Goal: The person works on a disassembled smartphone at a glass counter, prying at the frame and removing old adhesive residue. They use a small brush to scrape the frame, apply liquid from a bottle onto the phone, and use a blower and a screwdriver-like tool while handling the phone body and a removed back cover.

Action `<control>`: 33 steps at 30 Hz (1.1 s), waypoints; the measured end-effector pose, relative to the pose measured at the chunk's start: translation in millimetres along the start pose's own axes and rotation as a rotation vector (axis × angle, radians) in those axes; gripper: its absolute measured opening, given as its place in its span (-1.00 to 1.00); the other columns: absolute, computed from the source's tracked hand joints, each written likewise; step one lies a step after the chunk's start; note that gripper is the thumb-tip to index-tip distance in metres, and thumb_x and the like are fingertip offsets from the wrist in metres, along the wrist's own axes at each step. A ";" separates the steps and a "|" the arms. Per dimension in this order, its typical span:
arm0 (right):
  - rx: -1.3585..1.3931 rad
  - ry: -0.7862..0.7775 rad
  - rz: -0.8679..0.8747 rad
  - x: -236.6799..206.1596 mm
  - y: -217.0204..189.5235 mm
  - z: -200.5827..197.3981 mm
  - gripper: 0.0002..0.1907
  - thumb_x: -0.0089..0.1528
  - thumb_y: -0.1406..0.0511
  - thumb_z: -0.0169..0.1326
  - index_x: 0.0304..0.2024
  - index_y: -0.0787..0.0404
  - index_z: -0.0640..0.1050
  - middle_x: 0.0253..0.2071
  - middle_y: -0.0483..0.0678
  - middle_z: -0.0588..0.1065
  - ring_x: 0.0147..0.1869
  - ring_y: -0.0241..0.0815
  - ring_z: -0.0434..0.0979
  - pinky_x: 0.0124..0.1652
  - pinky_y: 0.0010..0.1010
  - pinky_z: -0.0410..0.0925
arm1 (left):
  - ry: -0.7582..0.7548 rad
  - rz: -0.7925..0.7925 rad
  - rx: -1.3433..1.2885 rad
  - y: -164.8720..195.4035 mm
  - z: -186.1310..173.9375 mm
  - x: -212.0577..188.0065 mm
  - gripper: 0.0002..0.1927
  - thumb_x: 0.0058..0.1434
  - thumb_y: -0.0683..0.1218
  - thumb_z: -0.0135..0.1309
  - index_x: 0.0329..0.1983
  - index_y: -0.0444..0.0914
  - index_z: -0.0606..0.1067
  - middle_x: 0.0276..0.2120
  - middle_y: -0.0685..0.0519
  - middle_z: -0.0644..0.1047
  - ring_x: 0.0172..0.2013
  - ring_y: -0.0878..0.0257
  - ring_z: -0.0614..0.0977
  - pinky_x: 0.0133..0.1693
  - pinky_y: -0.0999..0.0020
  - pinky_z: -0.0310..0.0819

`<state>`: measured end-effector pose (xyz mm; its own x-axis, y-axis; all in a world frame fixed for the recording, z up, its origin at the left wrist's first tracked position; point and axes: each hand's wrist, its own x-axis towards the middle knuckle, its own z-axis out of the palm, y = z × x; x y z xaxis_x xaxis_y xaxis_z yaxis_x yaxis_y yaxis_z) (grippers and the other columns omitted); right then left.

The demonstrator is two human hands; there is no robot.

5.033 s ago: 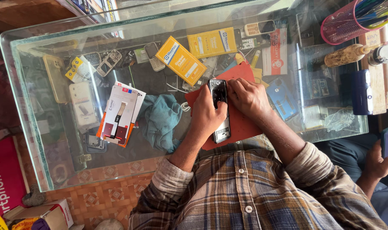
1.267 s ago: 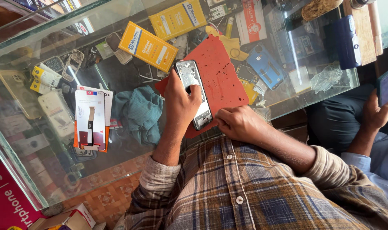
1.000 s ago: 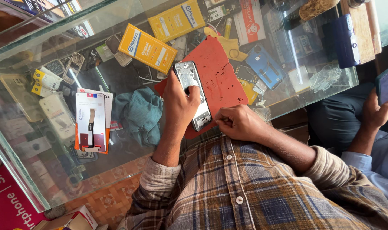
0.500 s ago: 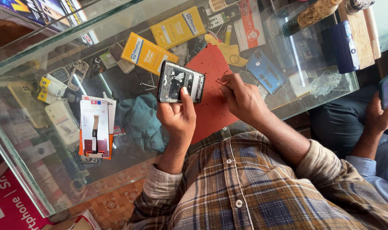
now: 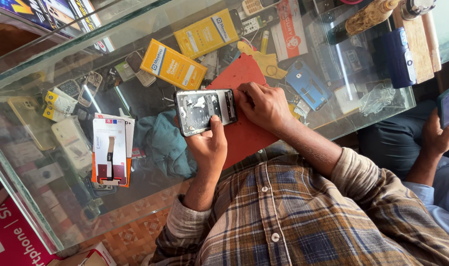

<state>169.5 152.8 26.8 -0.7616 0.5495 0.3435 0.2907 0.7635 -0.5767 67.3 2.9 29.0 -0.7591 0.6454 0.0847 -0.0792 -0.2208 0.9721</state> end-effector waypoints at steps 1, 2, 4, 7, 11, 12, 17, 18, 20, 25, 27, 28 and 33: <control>-0.002 -0.002 -0.004 1.2 -0.6 0.4 -0.87 0.27 0.39 0.19 -0.15 0.21 0.50 -0.41 -0.02 0.53 -0.40 0.03 0.58 -0.46 -0.21 0.38 | -0.024 0.029 -0.003 0.5 0.4 0.6 -0.35 0.36 -0.42 -0.11 0.47 -0.43 -0.02 0.40 -0.31 0.27 0.40 0.01 0.40 0.34 0.15 0.44; -0.004 -0.004 -0.008 2.6 -0.9 0.3 -0.87 0.28 0.37 0.21 -0.17 0.20 0.50 -0.42 -0.03 0.53 -0.40 0.03 0.58 -0.47 -0.21 0.37 | -0.036 0.041 0.000 0.7 1.4 1.9 -0.32 0.37 -0.42 -0.13 0.51 -0.43 -0.05 0.42 -0.31 0.26 0.42 0.00 0.38 0.37 0.14 0.41; -0.005 -0.003 -0.026 3.7 -2.3 -0.5 -0.87 0.29 0.36 0.21 -0.18 0.19 0.50 -0.43 -0.04 0.51 -0.40 0.02 0.57 -0.47 -0.21 0.37 | -0.059 0.063 0.007 1.9 2.0 3.8 -0.28 0.39 -0.43 -0.17 0.57 -0.43 -0.10 0.46 -0.32 0.25 0.47 -0.04 0.35 0.44 0.12 0.33; 0.001 -0.001 -0.056 4.2 -3.8 -1.5 -0.88 0.29 0.36 0.21 -0.18 0.19 0.50 -0.42 -0.06 0.51 -0.39 0.02 0.56 -0.45 -0.21 0.37 | -0.080 0.014 -0.005 3.9 1.6 5.4 -0.27 0.36 -0.42 -0.21 0.58 -0.45 -0.08 0.48 -0.32 0.24 0.46 -0.03 0.36 0.40 0.12 0.39; -0.017 -0.012 -0.081 4.3 -2.7 -1.7 -0.87 0.31 0.36 0.20 -0.15 0.20 0.50 -0.41 -0.05 0.51 -0.39 0.00 0.55 -0.44 -0.22 0.38 | -0.080 -0.013 0.000 4.8 1.1 4.3 -0.22 0.34 -0.41 -0.22 0.59 -0.44 -0.19 0.48 -0.28 0.23 0.43 0.02 0.38 0.37 0.17 0.40; -0.030 -0.018 -0.093 4.1 -1.8 -1.8 -0.87 0.31 0.36 0.20 -0.15 0.20 0.50 -0.40 -0.05 0.51 -0.39 0.00 0.55 -0.44 -0.22 0.39 | -0.083 -0.014 -0.001 4.3 0.7 4.5 -0.21 0.35 -0.40 -0.22 0.59 -0.44 -0.21 0.49 -0.27 0.22 0.43 0.03 0.38 0.37 0.18 0.41; -0.098 -0.114 -0.160 3.2 3.5 -4.1 -0.82 0.30 0.31 0.18 -0.13 0.24 0.48 -0.40 -0.05 0.48 -0.37 -0.03 0.56 -0.44 -0.22 0.38 | -0.129 0.167 0.254 -0.2 -1.4 8.6 -0.20 0.31 -0.38 -0.13 0.55 -0.45 -0.16 0.45 -0.22 0.28 0.43 0.05 0.38 0.46 0.16 0.24; -0.114 -0.130 -0.165 2.4 4.0 -5.0 -0.82 0.31 0.30 0.19 -0.14 0.24 0.48 -0.41 -0.05 0.47 -0.38 -0.03 0.56 -0.45 -0.22 0.37 | -0.133 0.218 0.330 -0.9 -2.1 9.7 -0.22 0.31 -0.38 -0.09 0.54 -0.45 -0.12 0.43 -0.20 0.31 0.41 0.06 0.39 0.49 0.15 0.20; -0.111 -0.147 -0.159 -0.7 2.6 -6.3 -0.82 0.28 0.30 0.19 -0.16 0.24 0.49 -0.44 -0.05 0.46 -0.41 -0.04 0.55 -0.48 -0.22 0.36 | -0.149 0.265 0.376 -2.5 -2.9 12.0 -0.25 0.32 -0.36 -0.06 0.51 -0.46 -0.09 0.40 -0.17 0.35 0.39 0.08 0.41 0.52 0.13 0.11; -0.046 -0.201 -0.129 -17.6 -7.3 -15.1 -0.84 0.27 0.32 0.19 -0.19 0.24 0.48 -0.48 -0.06 0.47 -0.44 -0.04 0.55 -0.50 -0.22 0.35 | -0.228 0.238 0.370 -1.7 -5.2 13.4 -0.38 0.37 -0.37 -0.13 0.49 -0.49 0.04 0.39 -0.19 0.37 0.38 0.07 0.48 0.57 0.08 0.04; 0.014 -0.228 -0.110 -26.0 -11.5 -20.0 -0.85 0.25 0.34 0.18 -0.19 0.25 0.48 -0.47 -0.05 0.48 -0.43 -0.06 0.57 -0.50 -0.22 0.36 | -0.219 0.243 0.385 -0.3 -4.6 14.2 -0.37 0.35 -0.35 -0.14 0.48 -0.49 0.04 0.39 -0.18 0.35 0.39 0.06 0.44 0.56 0.09 0.04; 0.027 -0.230 -0.109 -30.2 -13.7 -22.3 -0.85 0.24 0.35 0.17 -0.18 0.25 0.49 -0.46 -0.05 0.50 -0.42 -0.06 0.58 -0.48 -0.23 0.38 | -0.215 0.247 0.390 0.3 -3.6 15.0 -0.37 0.35 -0.35 -0.15 0.48 -0.49 0.04 0.38 -0.17 0.35 0.40 0.06 0.42 0.55 0.09 0.04; 0.075 -0.224 -0.070 -37.6 -16.7 -24.6 -0.88 0.26 0.36 0.13 -0.17 0.22 0.49 -0.40 -0.07 0.54 -0.37 -0.06 0.61 -0.45 -0.24 0.41 | -0.210 0.249 0.386 5.0 0.9 15.9 -0.41 0.30 -0.39 -0.17 0.43 -0.47 0.14 0.33 -0.22 0.36 0.32 -0.02 0.49 0.38 0.12 0.34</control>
<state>207.6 127.7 41.7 -0.8902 0.4009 0.2164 0.1952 0.7649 -0.6139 55.4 12.7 35.4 -0.5751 0.7495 0.3279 0.3625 -0.1258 0.9234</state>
